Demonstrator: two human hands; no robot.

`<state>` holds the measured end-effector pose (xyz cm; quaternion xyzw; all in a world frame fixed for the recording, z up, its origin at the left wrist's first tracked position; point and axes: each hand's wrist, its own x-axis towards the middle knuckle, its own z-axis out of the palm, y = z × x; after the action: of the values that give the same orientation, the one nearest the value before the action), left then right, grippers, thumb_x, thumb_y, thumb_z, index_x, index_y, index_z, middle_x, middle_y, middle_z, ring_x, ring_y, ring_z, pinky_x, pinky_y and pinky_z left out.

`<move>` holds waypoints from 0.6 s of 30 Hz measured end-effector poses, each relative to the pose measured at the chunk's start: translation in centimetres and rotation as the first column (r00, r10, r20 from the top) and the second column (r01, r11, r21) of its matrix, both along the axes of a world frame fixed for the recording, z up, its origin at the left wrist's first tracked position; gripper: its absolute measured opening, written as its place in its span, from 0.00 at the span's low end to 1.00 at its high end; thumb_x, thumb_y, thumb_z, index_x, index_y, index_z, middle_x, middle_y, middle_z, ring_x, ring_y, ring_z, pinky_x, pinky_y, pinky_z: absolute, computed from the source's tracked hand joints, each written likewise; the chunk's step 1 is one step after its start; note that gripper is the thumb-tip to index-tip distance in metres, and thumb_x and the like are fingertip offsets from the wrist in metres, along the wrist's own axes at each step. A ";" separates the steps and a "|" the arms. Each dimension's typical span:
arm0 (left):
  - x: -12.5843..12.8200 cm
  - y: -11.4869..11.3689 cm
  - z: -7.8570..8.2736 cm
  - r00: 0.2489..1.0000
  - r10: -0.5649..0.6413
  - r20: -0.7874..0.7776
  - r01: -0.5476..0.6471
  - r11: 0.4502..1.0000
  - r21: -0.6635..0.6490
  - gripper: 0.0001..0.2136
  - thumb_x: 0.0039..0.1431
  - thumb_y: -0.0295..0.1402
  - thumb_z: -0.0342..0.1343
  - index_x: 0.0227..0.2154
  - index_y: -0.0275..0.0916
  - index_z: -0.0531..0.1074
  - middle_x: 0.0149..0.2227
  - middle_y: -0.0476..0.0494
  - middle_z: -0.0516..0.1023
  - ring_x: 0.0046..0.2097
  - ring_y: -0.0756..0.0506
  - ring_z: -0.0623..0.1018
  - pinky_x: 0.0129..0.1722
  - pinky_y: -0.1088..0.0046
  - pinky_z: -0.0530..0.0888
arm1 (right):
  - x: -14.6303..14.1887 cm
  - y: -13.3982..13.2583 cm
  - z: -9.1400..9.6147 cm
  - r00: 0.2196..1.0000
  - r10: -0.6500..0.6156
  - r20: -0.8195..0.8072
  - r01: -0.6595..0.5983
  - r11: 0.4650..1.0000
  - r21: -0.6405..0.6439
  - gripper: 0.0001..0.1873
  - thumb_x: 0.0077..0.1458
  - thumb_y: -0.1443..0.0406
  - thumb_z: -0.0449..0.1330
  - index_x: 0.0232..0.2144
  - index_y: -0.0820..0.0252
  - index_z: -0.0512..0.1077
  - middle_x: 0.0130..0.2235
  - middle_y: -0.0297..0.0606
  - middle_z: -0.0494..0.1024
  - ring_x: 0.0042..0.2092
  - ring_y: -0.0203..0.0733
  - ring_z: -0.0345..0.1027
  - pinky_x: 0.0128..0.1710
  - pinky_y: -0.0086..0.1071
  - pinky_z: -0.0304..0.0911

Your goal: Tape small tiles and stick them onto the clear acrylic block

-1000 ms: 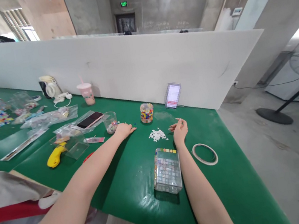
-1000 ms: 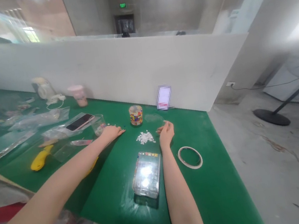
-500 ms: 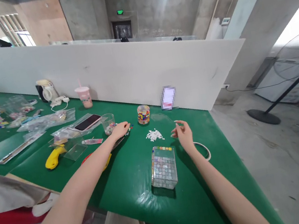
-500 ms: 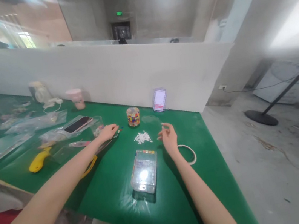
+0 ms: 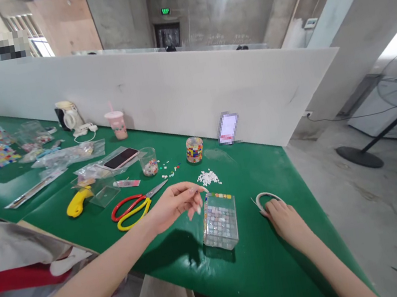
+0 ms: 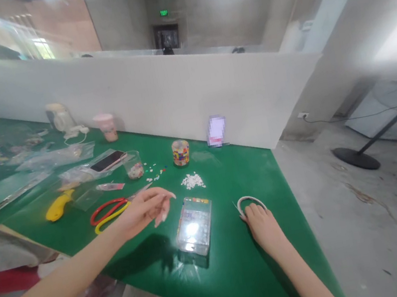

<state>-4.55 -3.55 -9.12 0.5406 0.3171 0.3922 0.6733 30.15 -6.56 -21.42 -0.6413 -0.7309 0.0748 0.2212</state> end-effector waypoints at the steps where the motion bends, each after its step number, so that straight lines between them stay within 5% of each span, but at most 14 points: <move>1: 0.2 -0.5 0.4 1.000 0.013 0.023 -0.013 1.000 -0.002 0.18 0.52 0.45 0.67 0.37 0.34 0.77 0.25 0.46 0.76 0.26 0.51 0.76 0.20 0.80 0.70 | 0.0 0.3 0.3 1.000 0.014 -0.002 -0.014 1.000 -0.025 0.14 0.64 0.56 0.58 0.32 0.62 0.71 0.31 0.32 0.73 0.31 0.35 0.68 0.34 0.33 0.67; 5: 0.8 -2.5 1.6 0.998 0.052 0.048 -0.052 0.999 0.008 0.14 0.50 0.38 0.69 0.36 0.34 0.80 0.26 0.44 0.81 0.29 0.48 0.79 0.24 0.76 0.75 | -0.3 0.6 2.6 0.996 0.042 -0.077 -0.050 0.994 -0.096 0.17 0.65 0.55 0.55 0.31 0.61 0.69 0.22 0.25 0.66 0.20 0.30 0.59 0.22 0.27 0.59; 10: 1.4 -3.9 2.8 0.994 0.108 0.027 -0.109 0.994 0.024 0.12 0.48 0.38 0.70 0.30 0.34 0.78 0.23 0.46 0.81 0.25 0.50 0.78 0.26 0.76 0.76 | -1.2 1.4 7.5 0.961 0.052 -0.272 -0.063 0.997 -0.035 0.17 0.62 0.51 0.54 0.27 0.54 0.61 0.15 0.22 0.61 0.16 0.35 0.56 0.19 0.29 0.51; 15: 2.4 -2.3 3.0 0.977 0.211 -0.001 -0.211 0.977 0.045 0.15 0.54 0.42 0.65 0.25 0.34 0.73 0.17 0.52 0.73 0.17 0.55 0.69 0.16 0.81 0.65 | -3.8 2.0 13.4 0.856 0.072 -0.512 -0.012 0.993 0.119 0.17 0.62 0.50 0.54 0.29 0.53 0.59 0.15 0.21 0.61 0.16 0.33 0.54 0.17 0.27 0.50; 18: 3.1 -0.7 3.5 0.955 0.296 0.013 -0.296 0.954 0.057 0.12 0.60 0.39 0.60 0.28 0.35 0.72 0.15 0.59 0.63 0.16 0.59 0.58 0.15 0.86 0.56 | -6.5 1.2 16.5 0.786 0.166 -0.595 -0.015 0.968 0.250 0.13 0.62 0.52 0.54 0.41 0.52 0.61 0.17 0.19 0.60 0.19 0.34 0.58 0.21 0.27 0.57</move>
<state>-1.47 -4.28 -5.65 0.5055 0.3814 0.4988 0.5918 23.64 -5.37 -4.97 -0.5163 -0.6536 0.2026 0.5150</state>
